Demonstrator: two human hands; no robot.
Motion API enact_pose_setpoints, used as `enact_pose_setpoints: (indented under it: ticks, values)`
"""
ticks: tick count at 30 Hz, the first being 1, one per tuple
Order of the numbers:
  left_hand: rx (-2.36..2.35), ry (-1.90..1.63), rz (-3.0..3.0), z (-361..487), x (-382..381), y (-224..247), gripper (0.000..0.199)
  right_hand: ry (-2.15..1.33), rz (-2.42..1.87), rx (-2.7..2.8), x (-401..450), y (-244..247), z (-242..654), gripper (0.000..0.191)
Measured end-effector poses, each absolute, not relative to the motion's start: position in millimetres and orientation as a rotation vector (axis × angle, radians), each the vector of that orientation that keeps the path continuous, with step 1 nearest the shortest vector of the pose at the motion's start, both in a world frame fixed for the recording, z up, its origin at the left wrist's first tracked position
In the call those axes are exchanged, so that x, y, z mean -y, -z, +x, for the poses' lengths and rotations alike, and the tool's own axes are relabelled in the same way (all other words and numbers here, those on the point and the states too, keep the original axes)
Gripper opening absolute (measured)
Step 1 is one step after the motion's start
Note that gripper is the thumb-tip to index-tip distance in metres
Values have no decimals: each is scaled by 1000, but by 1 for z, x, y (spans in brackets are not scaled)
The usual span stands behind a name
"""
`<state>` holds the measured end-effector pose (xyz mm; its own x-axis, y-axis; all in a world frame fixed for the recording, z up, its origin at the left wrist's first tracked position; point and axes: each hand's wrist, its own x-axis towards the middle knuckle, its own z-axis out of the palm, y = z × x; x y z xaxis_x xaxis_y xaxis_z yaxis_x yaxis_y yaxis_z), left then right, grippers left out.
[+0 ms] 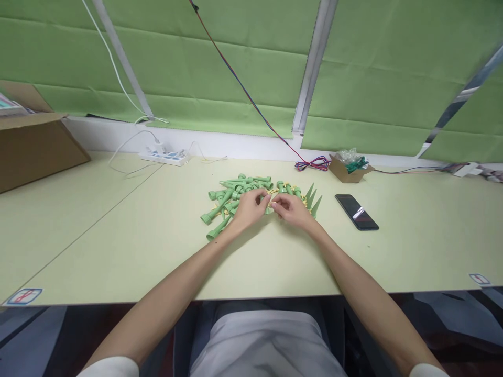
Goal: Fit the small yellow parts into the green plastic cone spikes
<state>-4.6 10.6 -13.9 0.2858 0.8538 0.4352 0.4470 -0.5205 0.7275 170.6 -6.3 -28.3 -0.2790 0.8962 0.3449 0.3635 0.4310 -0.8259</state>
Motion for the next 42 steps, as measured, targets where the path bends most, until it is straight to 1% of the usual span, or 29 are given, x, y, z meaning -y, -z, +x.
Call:
enact_pose_setpoints:
  ticks: [5,10,15,23,28,33,42]
  values:
    - [-1160,-1147,2091,-5,-12,15,23,-774,-1095,1862,6,29,171,30]
    - [-1134,-1150,2066,-5,-13,15,23,-845,-1040,1790,7,28,170,24]
    - [-1127,-1165,2079,-5,-13,16,23,-868,-1027,1784,6,29,170,24]
    - [-1141,-1156,2091,-5,-12,16,25,-818,-1098,1845,8,28,171,40]
    - [-1128,-1160,2081,-5,-13,16,23,-890,-1042,1769,7,29,169,30]
    - [-1121,-1163,2075,-4,-13,17,24,-892,-1027,1777,7,28,169,26]
    - [-1141,-1150,2080,-4,-12,15,24,-813,-1078,1826,7,28,170,31]
